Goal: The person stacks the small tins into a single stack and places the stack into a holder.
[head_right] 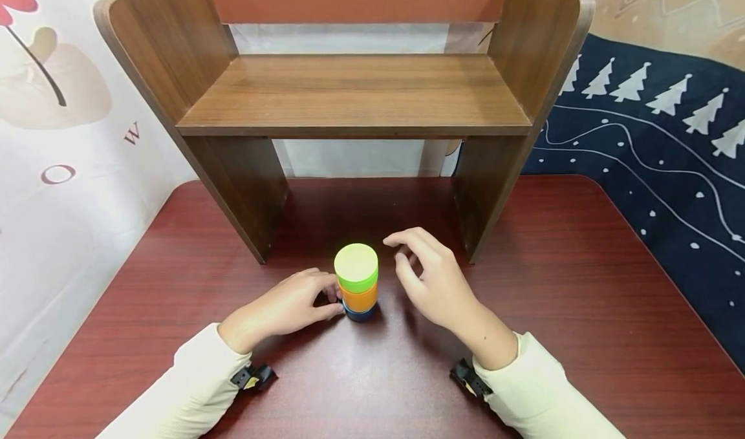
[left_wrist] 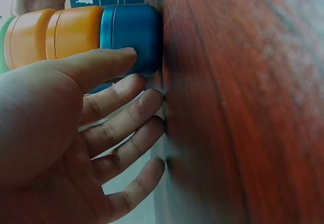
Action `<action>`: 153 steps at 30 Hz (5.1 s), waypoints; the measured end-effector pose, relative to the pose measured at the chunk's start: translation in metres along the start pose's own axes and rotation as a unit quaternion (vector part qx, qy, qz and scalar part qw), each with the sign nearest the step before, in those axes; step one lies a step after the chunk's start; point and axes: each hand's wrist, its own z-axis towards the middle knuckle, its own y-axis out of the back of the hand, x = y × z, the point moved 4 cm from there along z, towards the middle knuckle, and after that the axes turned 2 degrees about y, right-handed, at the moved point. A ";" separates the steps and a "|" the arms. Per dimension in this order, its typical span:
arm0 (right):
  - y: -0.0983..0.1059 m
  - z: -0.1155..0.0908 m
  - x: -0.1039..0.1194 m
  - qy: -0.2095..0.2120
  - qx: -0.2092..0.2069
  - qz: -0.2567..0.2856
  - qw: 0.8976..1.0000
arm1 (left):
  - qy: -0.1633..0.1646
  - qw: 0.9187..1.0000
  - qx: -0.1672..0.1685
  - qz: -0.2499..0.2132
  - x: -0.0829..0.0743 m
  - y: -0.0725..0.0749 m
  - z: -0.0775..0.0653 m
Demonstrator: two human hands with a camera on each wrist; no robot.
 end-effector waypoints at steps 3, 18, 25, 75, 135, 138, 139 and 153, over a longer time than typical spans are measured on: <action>-0.001 -0.001 -0.005 -0.031 0.017 0.017 0.999 | 0.001 1.000 0.000 0.000 0.000 0.000 0.000; -0.016 -0.008 -0.023 -0.146 0.155 0.046 0.976 | -0.002 1.000 0.002 -0.002 0.000 -0.001 0.001; -0.019 -0.009 -0.023 -0.148 0.169 0.049 0.973 | -0.008 1.000 -0.004 -0.001 0.001 -0.001 0.001; -0.037 -0.018 -0.025 -0.164 0.255 0.058 0.951 | -0.006 1.000 -0.001 0.012 -0.002 0.001 0.001; -0.065 -0.013 -0.031 -0.197 0.384 0.112 0.895 | -0.001 1.000 -0.001 0.016 -0.001 0.001 0.001; -0.064 -0.013 -0.030 -0.194 0.381 0.100 0.898 | -0.001 1.000 -0.001 0.016 -0.002 0.001 0.001; -0.064 -0.013 -0.030 -0.193 0.380 0.097 0.899 | -0.002 1.000 -0.001 0.015 -0.002 0.001 0.001; -0.065 -0.019 -0.029 -0.204 0.386 0.108 0.893 | -0.018 1.000 0.007 0.010 -0.001 0.000 -0.002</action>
